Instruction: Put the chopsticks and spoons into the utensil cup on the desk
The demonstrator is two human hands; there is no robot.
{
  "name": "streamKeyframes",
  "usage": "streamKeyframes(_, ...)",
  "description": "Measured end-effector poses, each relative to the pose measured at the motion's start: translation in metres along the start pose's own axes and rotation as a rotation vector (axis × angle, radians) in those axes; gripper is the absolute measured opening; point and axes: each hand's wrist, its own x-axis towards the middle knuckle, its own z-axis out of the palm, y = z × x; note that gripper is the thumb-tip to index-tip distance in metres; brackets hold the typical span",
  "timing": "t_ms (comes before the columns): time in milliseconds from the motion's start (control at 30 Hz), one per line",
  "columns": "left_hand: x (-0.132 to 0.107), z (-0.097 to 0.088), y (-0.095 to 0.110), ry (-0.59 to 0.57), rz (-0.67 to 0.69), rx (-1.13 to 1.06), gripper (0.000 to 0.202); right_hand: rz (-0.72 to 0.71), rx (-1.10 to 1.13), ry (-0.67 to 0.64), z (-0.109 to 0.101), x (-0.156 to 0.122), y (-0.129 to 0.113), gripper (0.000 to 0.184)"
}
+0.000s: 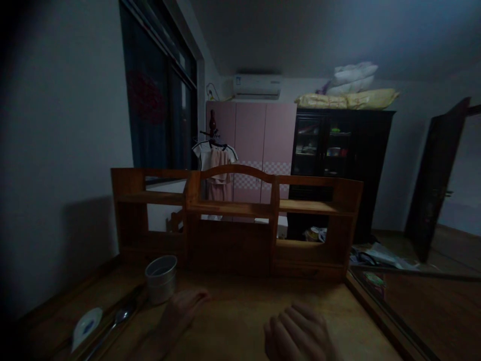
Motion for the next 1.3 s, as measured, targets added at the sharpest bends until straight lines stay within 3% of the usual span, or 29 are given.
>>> streamKeyframes(67,0.000,0.002,-0.006,0.101,-0.025,0.017,0.019,-0.106,-0.035,-0.053,0.031,-0.007,0.016,0.029)
streamKeyframes(200,0.001,0.003,-0.009,0.203,0.012,0.020,0.028,0.020,-0.005,-0.032,0.060,-0.036,0.038,0.032)
streamKeyframes(400,0.001,0.002,0.009,0.175,-0.066,-0.054,0.021,0.377,0.171,-0.072,0.061,-0.051,0.031,0.043)
streamKeyframes(500,0.002,-0.002,0.014,0.133,-0.115,-0.099,0.016,0.489,0.196,-0.107,0.064,-0.051,0.027,0.048)
streamKeyframes(833,0.001,-0.006,0.010,0.041,-0.081,-0.132,0.023,0.543,0.337,-0.233,0.084,-0.059,0.022,0.053)
streamKeyframes(1000,0.007,-0.009,0.010,0.038,0.004,-0.140,0.024,0.519,0.237,-0.277,0.096,-0.083,0.040,0.054)
streamKeyframes(1133,0.013,-0.020,0.020,0.077,-0.001,-0.081,0.032,0.617,0.220,-0.211,0.099,-0.091,0.055,0.057)
streamKeyframes(1233,0.017,-0.032,0.030,0.094,0.057,0.041,0.047,0.768,0.254,-0.101,0.095,-0.080,0.054,0.060)
streamKeyframes(1300,0.021,-0.039,0.033,0.179,0.075,0.141,0.054,0.828,0.277,-0.026,0.090,-0.070,0.049,0.063)
